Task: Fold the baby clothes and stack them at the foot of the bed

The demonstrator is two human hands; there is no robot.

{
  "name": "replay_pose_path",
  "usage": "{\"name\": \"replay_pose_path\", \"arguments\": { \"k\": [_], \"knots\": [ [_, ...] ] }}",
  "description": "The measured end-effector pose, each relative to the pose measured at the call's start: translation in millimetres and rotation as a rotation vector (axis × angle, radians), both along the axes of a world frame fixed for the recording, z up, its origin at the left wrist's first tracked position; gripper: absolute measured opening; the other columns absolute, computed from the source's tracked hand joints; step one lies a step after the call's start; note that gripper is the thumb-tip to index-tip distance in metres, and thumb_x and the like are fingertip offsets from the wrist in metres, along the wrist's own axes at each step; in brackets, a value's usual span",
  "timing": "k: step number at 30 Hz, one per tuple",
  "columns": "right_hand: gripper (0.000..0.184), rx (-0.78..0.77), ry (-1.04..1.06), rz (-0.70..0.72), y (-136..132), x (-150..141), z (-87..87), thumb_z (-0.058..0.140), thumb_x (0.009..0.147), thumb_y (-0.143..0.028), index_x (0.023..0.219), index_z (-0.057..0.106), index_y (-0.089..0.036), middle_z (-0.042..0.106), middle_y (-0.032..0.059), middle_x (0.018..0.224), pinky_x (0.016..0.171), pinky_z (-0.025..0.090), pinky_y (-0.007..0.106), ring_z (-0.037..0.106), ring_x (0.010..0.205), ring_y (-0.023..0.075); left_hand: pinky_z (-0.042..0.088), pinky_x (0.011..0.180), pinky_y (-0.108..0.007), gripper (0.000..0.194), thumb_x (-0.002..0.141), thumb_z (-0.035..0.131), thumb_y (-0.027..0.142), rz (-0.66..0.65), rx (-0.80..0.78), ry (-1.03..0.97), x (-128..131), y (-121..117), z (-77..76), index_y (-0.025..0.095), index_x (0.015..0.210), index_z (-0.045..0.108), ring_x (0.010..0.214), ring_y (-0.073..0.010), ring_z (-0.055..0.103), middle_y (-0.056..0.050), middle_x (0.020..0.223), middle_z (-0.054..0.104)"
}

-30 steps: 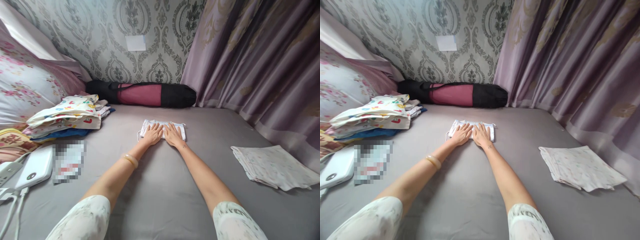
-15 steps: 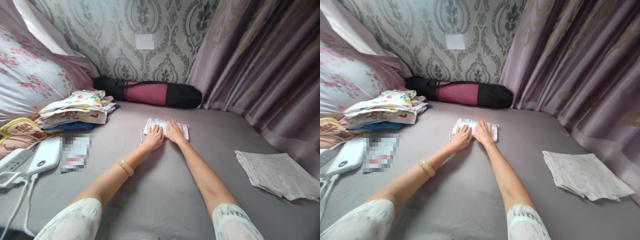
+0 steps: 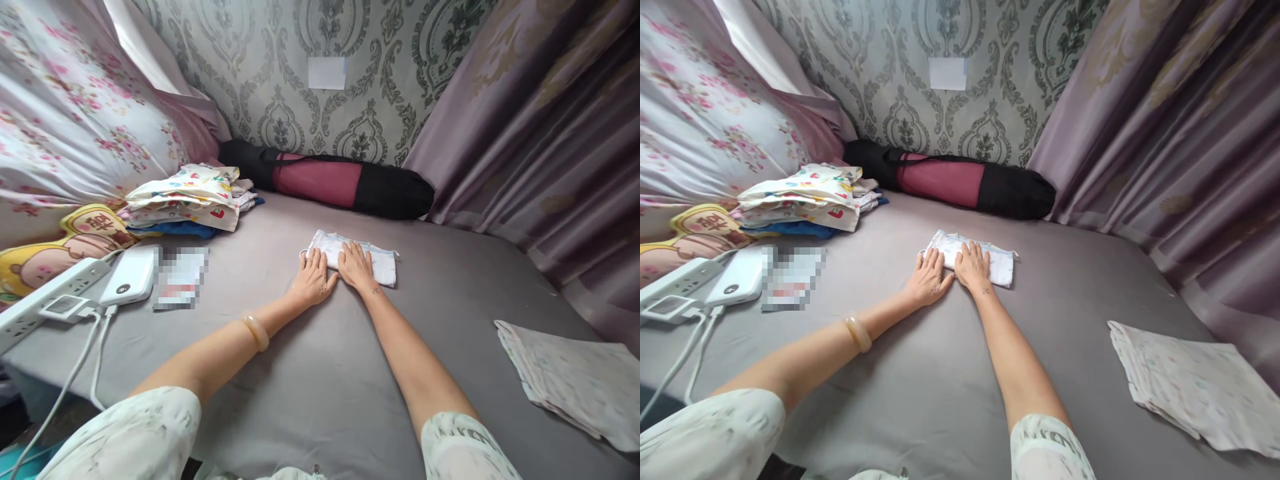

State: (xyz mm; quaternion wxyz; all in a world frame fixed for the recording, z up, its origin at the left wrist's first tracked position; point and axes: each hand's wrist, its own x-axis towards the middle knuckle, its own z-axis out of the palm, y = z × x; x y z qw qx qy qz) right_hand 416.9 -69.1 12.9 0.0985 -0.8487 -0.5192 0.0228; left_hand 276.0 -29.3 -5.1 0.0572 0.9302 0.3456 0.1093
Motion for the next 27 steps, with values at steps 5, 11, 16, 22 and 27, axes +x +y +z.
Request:
{"name": "replay_pose_path", "arguments": {
  "k": [5, 11, 16, 22, 27],
  "knots": [
    [0.054, -0.034, -0.003, 0.019, 7, -3, 11.8, 0.022, 0.1, -0.032, 0.148, 0.038, -0.013, 0.028, 0.0127, 0.159, 0.117, 0.011, 0.053, 0.02, 0.147, 0.0274, 0.014, 0.119, -0.051, 0.072, 0.095, 0.029, 0.051, -0.004, 0.024, -0.04, -1, -2, -0.1, 0.0, 0.146, 0.031, 0.147, -0.0338, 0.019, -0.024, 0.155, 0.029],
    [0.054, -0.026, -0.03, 0.133, 20, -9, 10.4, 0.021, 0.1, -0.033, 0.149, 0.036, -0.015, 0.028, 0.0092, 0.159, 0.118, 0.015, 0.046, 0.019, 0.147, 0.0251, 0.014, 0.119, -0.051, 0.076, 0.093, 0.034, 0.048, 0.019, 0.061, -0.064, -2, -1, -3.9, -0.005, 0.147, 0.027, 0.147, -0.0359, 0.016, -0.027, 0.156, 0.025],
    [0.055, -0.052, -0.041, 0.126, 25, -5, -1.5, 0.02, 0.1, -0.034, 0.149, 0.038, -0.015, 0.028, 0.0093, 0.159, 0.118, 0.017, 0.046, 0.022, 0.146, 0.0259, 0.014, 0.119, -0.051, 0.077, 0.093, 0.034, 0.049, 0.02, 0.055, -0.063, -2, -2, -3.5, -0.006, 0.147, 0.028, 0.147, -0.0364, 0.018, -0.027, 0.155, 0.027],
    [0.055, -0.091, -0.047, 0.128, 26, -5, 2.4, 0.02, 0.1, -0.034, 0.149, 0.037, -0.015, 0.028, 0.0101, 0.159, 0.117, 0.018, 0.047, 0.022, 0.146, 0.026, 0.013, 0.119, -0.051, 0.072, 0.091, 0.037, 0.04, 0.027, 0.083, -0.07, -3, -5, 0.7, -0.006, 0.146, 0.03, 0.146, -0.0365, 0.02, -0.027, 0.154, 0.028],
    [0.054, -0.08, -0.074, 0.152, 36, -16, 14.3, 0.021, 0.101, -0.032, 0.15, 0.035, -0.013, 0.025, 0.0109, 0.16, 0.118, 0.008, 0.053, 0.015, 0.148, 0.0269, 0.012, 0.12, -0.05, 0.07, 0.087, 0.04, 0.027, 0.077, 0.115, -0.102, -4, -7, 1.0, -0.005, 0.148, 0.026, 0.147, -0.0359, 0.015, -0.026, 0.156, 0.025]
  ]
}}
